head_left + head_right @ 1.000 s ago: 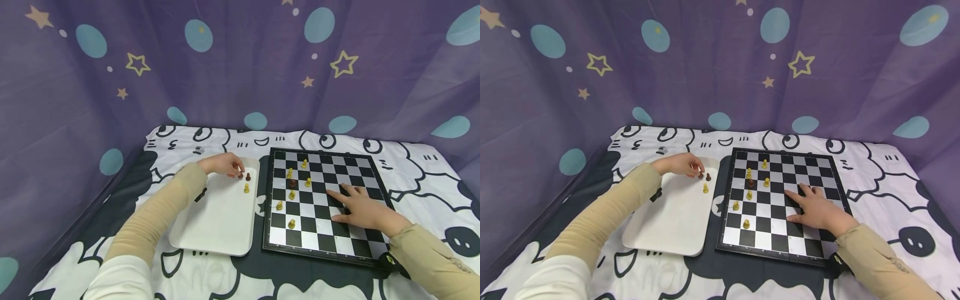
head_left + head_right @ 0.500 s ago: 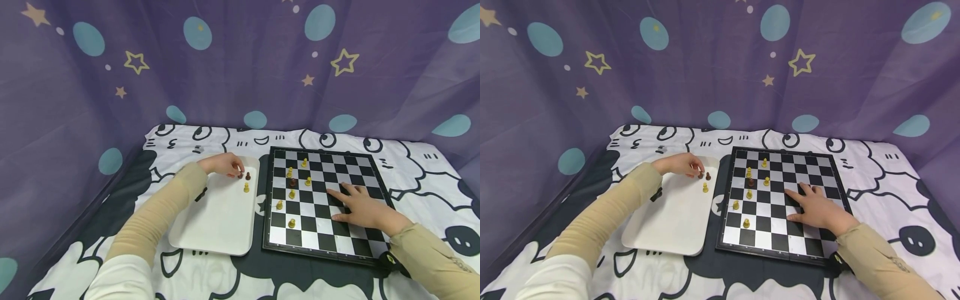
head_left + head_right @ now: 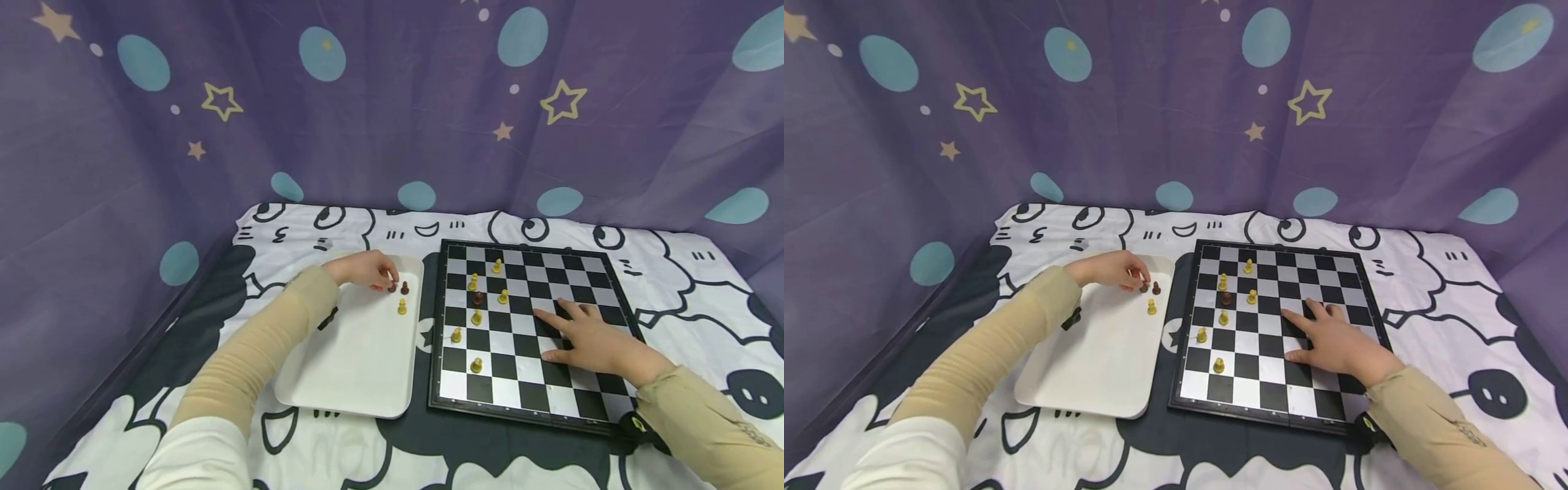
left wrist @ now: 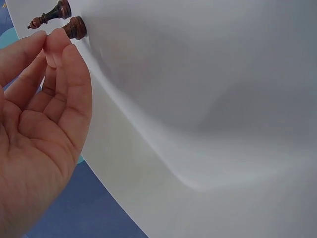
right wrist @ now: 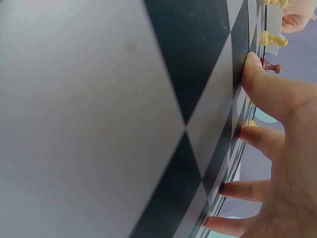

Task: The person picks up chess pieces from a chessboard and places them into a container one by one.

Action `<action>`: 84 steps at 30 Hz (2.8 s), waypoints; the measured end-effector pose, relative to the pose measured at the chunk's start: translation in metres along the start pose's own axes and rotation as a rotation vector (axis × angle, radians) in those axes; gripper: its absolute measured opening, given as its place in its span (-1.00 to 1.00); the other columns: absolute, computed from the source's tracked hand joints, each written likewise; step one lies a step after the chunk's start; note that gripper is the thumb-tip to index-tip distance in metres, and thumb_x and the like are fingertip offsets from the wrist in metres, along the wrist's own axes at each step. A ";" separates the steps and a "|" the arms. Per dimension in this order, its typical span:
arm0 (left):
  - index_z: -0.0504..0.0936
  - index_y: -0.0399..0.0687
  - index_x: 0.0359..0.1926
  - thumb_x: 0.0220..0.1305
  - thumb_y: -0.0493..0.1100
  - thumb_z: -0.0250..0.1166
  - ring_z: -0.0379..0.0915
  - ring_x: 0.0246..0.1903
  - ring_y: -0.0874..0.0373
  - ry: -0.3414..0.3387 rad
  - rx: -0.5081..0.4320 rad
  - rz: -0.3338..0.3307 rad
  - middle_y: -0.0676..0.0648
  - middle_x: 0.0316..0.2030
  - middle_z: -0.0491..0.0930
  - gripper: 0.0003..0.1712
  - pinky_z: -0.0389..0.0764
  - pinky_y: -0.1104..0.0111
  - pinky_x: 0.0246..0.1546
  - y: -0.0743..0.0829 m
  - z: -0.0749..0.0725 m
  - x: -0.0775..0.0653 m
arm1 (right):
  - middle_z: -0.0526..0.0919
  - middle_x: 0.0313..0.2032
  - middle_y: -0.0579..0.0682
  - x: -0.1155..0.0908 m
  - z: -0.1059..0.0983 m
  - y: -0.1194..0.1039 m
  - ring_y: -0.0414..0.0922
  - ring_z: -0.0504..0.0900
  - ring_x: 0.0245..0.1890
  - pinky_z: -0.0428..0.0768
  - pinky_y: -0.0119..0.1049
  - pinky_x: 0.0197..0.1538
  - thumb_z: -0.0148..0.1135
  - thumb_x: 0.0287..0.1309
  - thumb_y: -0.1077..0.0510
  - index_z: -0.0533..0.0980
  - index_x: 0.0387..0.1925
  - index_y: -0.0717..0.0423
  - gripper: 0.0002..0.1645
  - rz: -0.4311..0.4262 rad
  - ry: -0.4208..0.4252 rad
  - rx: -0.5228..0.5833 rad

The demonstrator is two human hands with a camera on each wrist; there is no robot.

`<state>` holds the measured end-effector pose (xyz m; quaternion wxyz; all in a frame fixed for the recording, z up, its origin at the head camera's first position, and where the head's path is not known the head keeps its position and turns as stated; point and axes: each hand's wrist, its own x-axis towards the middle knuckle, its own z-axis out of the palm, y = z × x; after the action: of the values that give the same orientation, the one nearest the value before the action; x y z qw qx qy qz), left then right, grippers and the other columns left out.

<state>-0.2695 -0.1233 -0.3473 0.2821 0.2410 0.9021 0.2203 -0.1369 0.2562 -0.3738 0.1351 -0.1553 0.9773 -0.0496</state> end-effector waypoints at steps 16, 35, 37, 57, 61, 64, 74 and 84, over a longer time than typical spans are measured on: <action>0.55 -0.27 0.05 0.27 -0.31 0.16 0.40 -0.53 0.27 0.031 0.011 0.010 -0.03 -0.49 0.56 -0.67 0.45 0.46 -0.34 -0.004 -0.005 -0.009 | 0.12 0.30 0.41 0.001 0.000 -0.001 0.52 0.10 0.21 0.36 0.42 -0.06 0.12 -0.09 -0.54 0.26 0.35 -0.06 0.06 0.002 -0.004 0.002; 0.56 -0.23 0.05 0.28 -0.29 0.16 0.46 -0.48 0.16 0.067 -0.011 0.096 -0.04 -0.47 0.55 -0.67 0.46 0.41 -0.33 0.006 -0.010 -0.016 | 0.12 0.30 0.43 -0.001 -0.002 0.001 0.51 0.09 0.21 0.35 0.42 -0.07 0.09 -0.08 -0.55 0.26 0.35 -0.05 0.06 -0.005 -0.009 -0.004; 0.56 -0.24 0.06 0.28 -0.29 0.15 0.49 -0.45 0.13 0.060 -0.009 0.106 -0.05 -0.44 0.56 -0.67 0.47 0.41 -0.31 0.011 -0.009 -0.017 | 0.11 0.30 0.43 -0.001 -0.003 0.001 0.51 0.09 0.21 0.35 0.43 -0.07 0.09 -0.09 -0.56 0.25 0.35 -0.06 0.07 -0.003 -0.012 0.000; 0.53 -0.26 0.09 0.31 -0.29 0.12 0.58 -0.25 -0.13 0.031 -0.030 0.145 -0.30 -0.24 0.61 -0.65 0.48 0.40 -0.29 0.035 -0.002 -0.021 | 0.11 0.30 0.43 -0.001 -0.003 0.000 0.51 0.07 0.22 0.34 0.43 -0.05 0.10 -0.09 -0.55 0.26 0.35 -0.05 0.06 0.001 -0.013 0.010; 0.54 -0.22 0.10 0.33 -0.26 0.12 0.54 -0.35 -0.04 0.009 -0.025 0.168 -0.25 -0.27 0.62 -0.65 0.45 0.41 -0.38 0.043 -0.001 -0.022 | 0.12 0.30 0.43 -0.001 -0.001 0.001 0.51 0.09 0.21 0.35 0.42 -0.06 0.09 -0.09 -0.56 0.26 0.34 -0.05 0.06 -0.006 -0.001 0.002; 0.55 -0.21 0.09 0.33 -0.25 0.11 0.48 -0.42 -0.02 -0.010 -0.016 0.195 -0.20 -0.34 0.61 -0.67 0.43 0.42 -0.44 0.049 0.001 -0.021 | 0.12 0.29 0.43 -0.001 -0.001 0.001 0.51 0.10 0.21 0.36 0.42 -0.07 0.08 -0.09 -0.56 0.26 0.34 -0.05 0.06 -0.008 0.003 0.001; 0.53 -0.21 0.12 0.33 -0.22 0.16 0.54 -0.31 0.09 -0.074 0.031 0.247 -0.17 -0.26 0.62 -0.64 0.48 0.44 -0.34 0.075 0.011 -0.023 | 0.12 0.29 0.43 -0.001 -0.001 0.001 0.51 0.09 0.21 0.36 0.42 -0.07 0.09 -0.08 -0.55 0.26 0.35 -0.05 0.05 -0.007 0.003 -0.001; 0.48 -0.14 0.17 0.29 -0.15 0.24 0.46 -0.46 0.18 -0.102 0.100 0.278 0.03 -0.40 0.58 -0.56 0.45 0.48 -0.38 0.093 0.027 -0.020 | 0.12 0.29 0.43 -0.001 -0.001 0.002 0.52 0.09 0.20 0.36 0.42 -0.08 0.10 -0.09 -0.55 0.25 0.35 -0.06 0.06 -0.005 -0.003 0.002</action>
<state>-0.2099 -0.0547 -0.3097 0.2820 0.3883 0.8544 0.1993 -0.1365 0.2585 -0.3733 0.1368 -0.1578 0.9766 -0.0508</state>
